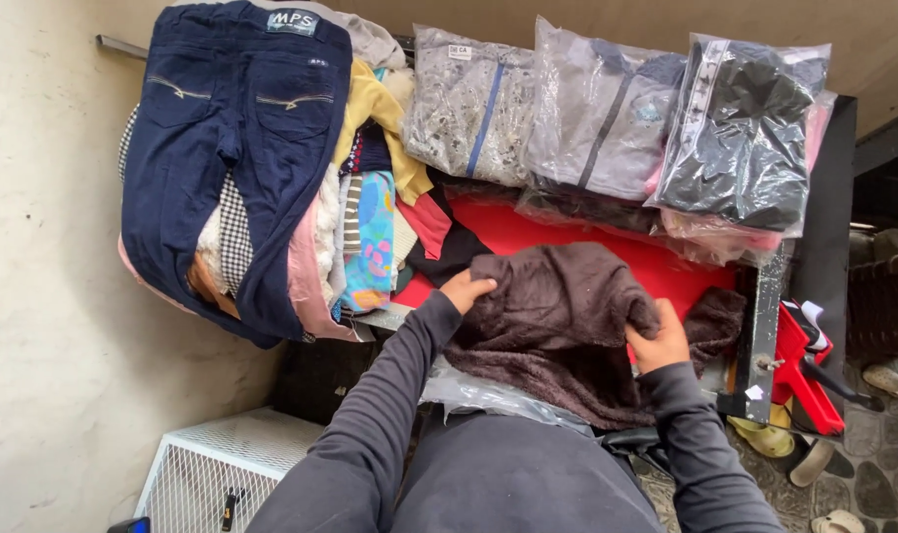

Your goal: Folding various clothing items and placing them into individual plastic bags on a packing table.

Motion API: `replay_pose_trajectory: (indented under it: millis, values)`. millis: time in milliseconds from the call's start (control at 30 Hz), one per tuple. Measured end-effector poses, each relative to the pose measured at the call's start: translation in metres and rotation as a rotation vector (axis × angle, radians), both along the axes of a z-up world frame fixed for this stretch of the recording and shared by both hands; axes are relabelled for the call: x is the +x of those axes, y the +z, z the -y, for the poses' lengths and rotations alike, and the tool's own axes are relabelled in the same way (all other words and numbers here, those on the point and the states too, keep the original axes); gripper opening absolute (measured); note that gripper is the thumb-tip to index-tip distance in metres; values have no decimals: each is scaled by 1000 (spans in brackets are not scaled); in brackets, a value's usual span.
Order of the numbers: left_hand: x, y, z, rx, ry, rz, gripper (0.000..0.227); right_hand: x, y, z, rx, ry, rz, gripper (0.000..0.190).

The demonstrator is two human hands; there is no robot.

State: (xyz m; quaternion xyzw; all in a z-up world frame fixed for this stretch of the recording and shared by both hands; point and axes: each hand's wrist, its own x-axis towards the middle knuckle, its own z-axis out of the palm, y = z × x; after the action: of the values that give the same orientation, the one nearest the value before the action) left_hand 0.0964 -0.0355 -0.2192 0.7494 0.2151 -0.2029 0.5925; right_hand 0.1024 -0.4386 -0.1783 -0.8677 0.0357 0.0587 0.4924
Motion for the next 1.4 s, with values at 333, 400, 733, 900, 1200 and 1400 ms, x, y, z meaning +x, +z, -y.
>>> replay_pose_trajectory:
  millis: [333, 400, 733, 900, 1200, 1400]
  values:
    - [12, 89, -68, 114, 80, 235, 52, 12, 103, 29, -233, -71, 80, 38]
    - [16, 86, -83, 97, 167, 235, 52, 8, 106, 28, -241, -154, 114, 37]
    - [-9, 106, -103, 185, 103, 181, 72, 1, 58, 0, -598, -15, 418, 66]
    - [-50, 78, -90, 193, -90, 289, 120, 0, 21, 5, -579, 29, -69, 82]
    - [-57, 36, -91, 379, 48, -121, 90, 27, 45, 27, -858, 336, -274, 64]
    - [-74, 61, -78, 412, -46, -124, 88, 31, 64, 15, -771, 305, -363, 74]
